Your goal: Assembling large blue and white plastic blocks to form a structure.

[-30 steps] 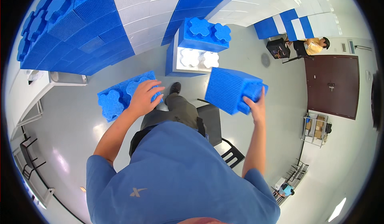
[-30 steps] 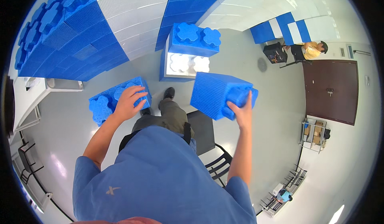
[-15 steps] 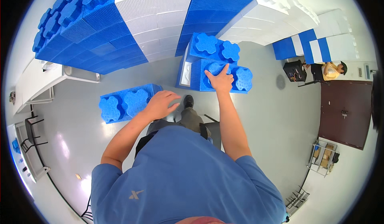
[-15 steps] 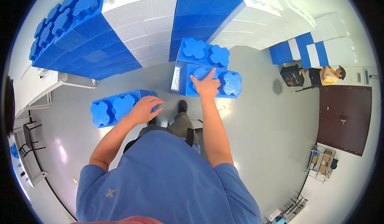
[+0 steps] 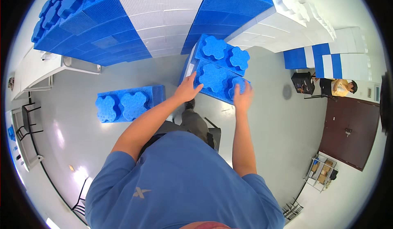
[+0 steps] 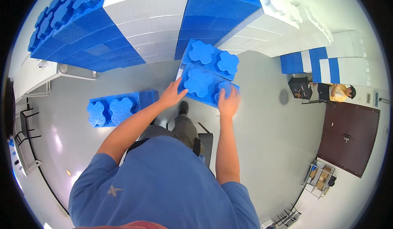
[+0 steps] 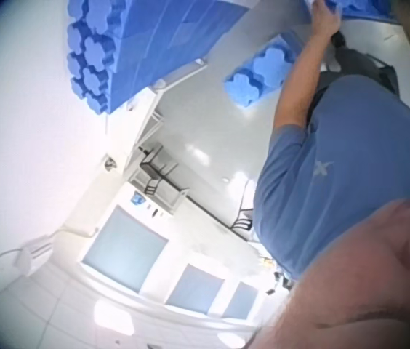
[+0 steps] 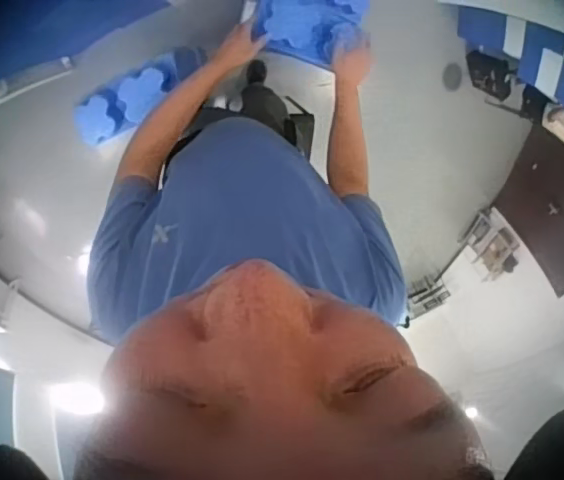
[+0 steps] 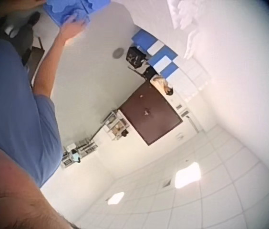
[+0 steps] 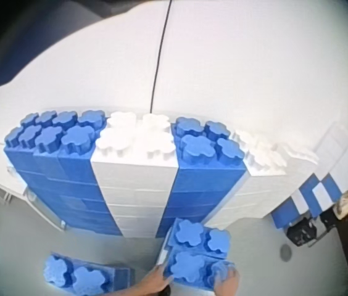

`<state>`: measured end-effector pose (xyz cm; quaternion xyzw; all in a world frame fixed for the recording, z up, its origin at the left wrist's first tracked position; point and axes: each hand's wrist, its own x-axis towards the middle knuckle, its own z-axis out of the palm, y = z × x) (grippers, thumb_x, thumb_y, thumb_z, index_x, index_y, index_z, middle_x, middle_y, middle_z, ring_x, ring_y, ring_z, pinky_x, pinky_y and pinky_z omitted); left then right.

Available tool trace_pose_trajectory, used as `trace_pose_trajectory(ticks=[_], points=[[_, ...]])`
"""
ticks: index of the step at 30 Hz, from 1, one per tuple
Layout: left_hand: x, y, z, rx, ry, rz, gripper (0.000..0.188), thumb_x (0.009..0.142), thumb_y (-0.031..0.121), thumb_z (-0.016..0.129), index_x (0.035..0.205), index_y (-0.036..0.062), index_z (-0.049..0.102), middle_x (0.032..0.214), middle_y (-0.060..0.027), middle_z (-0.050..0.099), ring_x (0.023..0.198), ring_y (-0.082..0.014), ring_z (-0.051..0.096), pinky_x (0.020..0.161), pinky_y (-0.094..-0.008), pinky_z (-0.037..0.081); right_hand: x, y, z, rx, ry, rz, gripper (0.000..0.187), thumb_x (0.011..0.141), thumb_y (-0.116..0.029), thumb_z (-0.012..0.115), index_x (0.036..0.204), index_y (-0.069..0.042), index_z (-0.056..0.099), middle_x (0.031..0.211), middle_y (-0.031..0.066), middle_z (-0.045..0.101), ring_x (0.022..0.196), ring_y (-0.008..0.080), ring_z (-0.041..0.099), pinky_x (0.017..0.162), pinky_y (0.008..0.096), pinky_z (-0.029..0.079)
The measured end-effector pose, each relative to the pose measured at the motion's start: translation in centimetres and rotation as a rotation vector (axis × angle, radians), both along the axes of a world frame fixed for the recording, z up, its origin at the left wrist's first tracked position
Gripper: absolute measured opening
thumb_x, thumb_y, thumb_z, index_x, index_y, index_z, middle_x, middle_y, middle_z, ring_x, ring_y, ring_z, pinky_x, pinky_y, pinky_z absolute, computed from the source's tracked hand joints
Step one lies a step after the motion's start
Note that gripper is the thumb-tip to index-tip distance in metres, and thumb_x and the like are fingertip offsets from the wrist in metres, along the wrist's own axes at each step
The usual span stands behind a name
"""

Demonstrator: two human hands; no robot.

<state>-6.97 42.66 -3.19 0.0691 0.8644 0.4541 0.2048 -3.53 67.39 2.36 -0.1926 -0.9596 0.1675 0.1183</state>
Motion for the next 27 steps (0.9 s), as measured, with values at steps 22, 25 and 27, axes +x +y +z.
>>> trace_pose_trajectory(ticks=[22, 25, 27], points=[[-2.0, 2.0, -0.3, -0.081, 0.035, 0.125, 0.079, 0.087, 0.05, 0.054, 0.143, 0.0006, 0.028, 0.138, -0.0308, 0.036, 0.126, -0.0447, 0.04, 0.103, -0.0474, 0.036, -1.0, 4.5, -4.7, -0.255, -0.131, -0.285, 0.07, 0.089, -0.049, 0.052, 0.133, 0.004, 0.042, 0.121, 0.0289, 0.053, 0.112, 0.042, 0.052, 0.095, 0.0463, 0.042], [-4.4, 3.3, 0.2, -0.084, 0.118, 0.188, 0.073, 0.09, 0.049, 0.051, 0.14, -0.0004, 0.033, 0.134, -0.0307, 0.041, 0.124, -0.0445, 0.042, 0.102, -0.0479, 0.037, -2.7, 5.2, -4.3, -0.243, -0.088, -0.25, 0.07, 0.09, -0.049, 0.05, 0.136, 0.003, 0.04, 0.124, 0.0289, 0.051, 0.117, 0.041, 0.049, 0.096, 0.0459, 0.041], [-6.2, 5.0, 0.5, -0.095, 0.167, 0.208, 0.07, 0.091, 0.048, 0.049, 0.139, -0.0008, 0.035, 0.132, -0.0304, 0.044, 0.122, -0.0443, 0.044, 0.101, -0.048, 0.038, -3.9, 5.7, -4.5, -0.235, -0.117, -0.245, 0.068, 0.091, -0.048, 0.05, 0.136, 0.002, 0.04, 0.126, 0.0288, 0.05, 0.118, 0.0409, 0.048, 0.096, 0.0462, 0.042]])
